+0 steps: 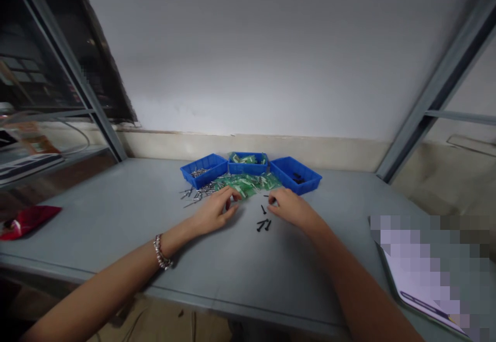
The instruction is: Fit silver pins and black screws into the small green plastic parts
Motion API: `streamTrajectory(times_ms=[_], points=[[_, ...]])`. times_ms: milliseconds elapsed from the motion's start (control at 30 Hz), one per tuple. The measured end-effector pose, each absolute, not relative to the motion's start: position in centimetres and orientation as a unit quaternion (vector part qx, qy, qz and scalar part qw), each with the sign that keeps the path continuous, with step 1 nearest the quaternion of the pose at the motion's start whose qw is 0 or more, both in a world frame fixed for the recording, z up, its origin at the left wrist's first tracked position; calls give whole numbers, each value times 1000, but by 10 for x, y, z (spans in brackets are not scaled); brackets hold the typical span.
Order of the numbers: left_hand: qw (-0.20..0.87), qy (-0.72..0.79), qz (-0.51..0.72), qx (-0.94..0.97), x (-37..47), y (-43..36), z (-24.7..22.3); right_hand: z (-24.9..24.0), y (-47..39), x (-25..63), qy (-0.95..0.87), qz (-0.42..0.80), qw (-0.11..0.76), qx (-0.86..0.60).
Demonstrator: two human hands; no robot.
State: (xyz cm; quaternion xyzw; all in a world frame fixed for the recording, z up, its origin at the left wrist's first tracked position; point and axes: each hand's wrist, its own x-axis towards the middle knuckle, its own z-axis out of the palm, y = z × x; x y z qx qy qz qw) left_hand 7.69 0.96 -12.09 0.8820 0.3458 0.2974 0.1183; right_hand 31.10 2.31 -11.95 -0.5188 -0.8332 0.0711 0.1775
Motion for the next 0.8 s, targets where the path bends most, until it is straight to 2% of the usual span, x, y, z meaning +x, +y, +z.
streamTrajectory(times_ms=[300,500,800], points=[[116,341,280,890,77,7,-119,-126,18,300,-830,0,170,-531],[132,336,297,884,78,9,-120,-125,9,278,-796,-77,131,-586],[145,325,279,892,78,8,-120,-130,5,266,-773,-33,93,-627]])
